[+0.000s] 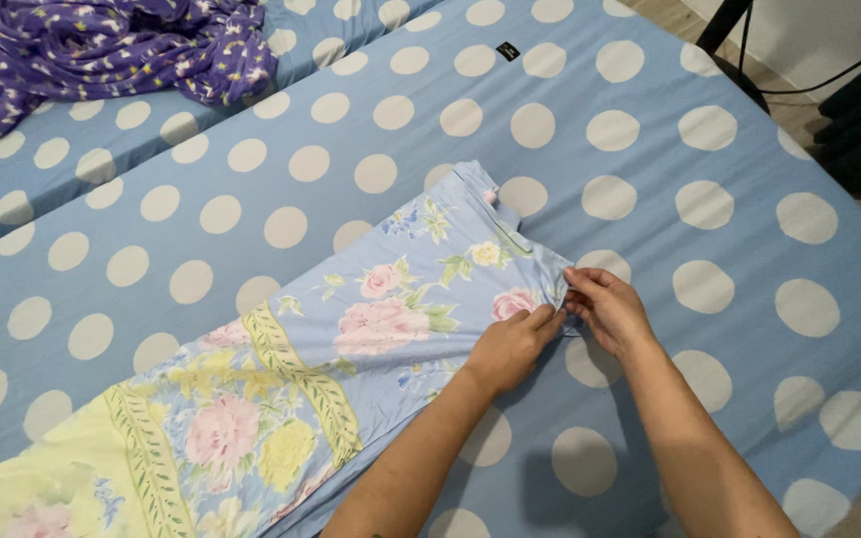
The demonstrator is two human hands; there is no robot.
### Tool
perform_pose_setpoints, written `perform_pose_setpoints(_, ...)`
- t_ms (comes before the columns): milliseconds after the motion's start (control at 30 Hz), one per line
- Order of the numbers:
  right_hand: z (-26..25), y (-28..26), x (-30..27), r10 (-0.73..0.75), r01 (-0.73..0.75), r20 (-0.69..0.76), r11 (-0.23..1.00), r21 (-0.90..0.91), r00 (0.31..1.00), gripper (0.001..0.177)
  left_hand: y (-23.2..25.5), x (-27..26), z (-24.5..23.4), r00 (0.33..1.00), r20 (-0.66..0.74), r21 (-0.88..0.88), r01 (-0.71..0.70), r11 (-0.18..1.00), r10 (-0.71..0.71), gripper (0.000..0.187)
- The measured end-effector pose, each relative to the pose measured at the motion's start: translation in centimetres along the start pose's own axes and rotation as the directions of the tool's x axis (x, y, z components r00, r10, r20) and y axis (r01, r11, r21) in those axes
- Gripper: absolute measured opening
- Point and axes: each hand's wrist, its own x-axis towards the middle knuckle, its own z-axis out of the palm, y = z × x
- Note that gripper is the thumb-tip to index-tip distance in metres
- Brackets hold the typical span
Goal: The person picks up and folds a pair of shorts from the bed, places them aside, and then spreads out, aligns, and folds a bedsheet.
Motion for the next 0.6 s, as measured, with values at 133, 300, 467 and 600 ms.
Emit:
perform_pose_setpoints(133, -2.0, 0.8, 1.6, -0.183, 0.192, -0.074, 0.973, 0.128, 0.980, 0.015, 0.7, -0.6, 0.0, 1.000, -0.025, -0.004, -0.017, 1.000, 0.016, 0.062)
perform_pose_setpoints(300, -3.5, 0.6, 1.4, -0.100, 0.110, -0.164, 0.992, 0.056, 0.981, 0.025, 0.8, -1.0, 0.5, 1.000, -0.005, 0.014, -0.015, 1.000, 0.015, 0.055)
perform_pose_setpoints(467, -3.0, 3.0, 0.9, 0.258, -0.258, 0.015, 0.965, 0.042, 0.966, 0.031, 0.9, -1.2, 0.7, 1.000, -0.003, 0.020, 0.006, 1.000, -0.006, 0.050)
perform_pose_setpoints(600, -3.9, 5.0, 2.0, 0.300, -0.305, 0.108, 0.951, 0.041, 0.948, 0.029, 1.0, -1.2, 0.2, 0.999, -0.047, -0.005, -0.009, 1.000, 0.009, 0.053)
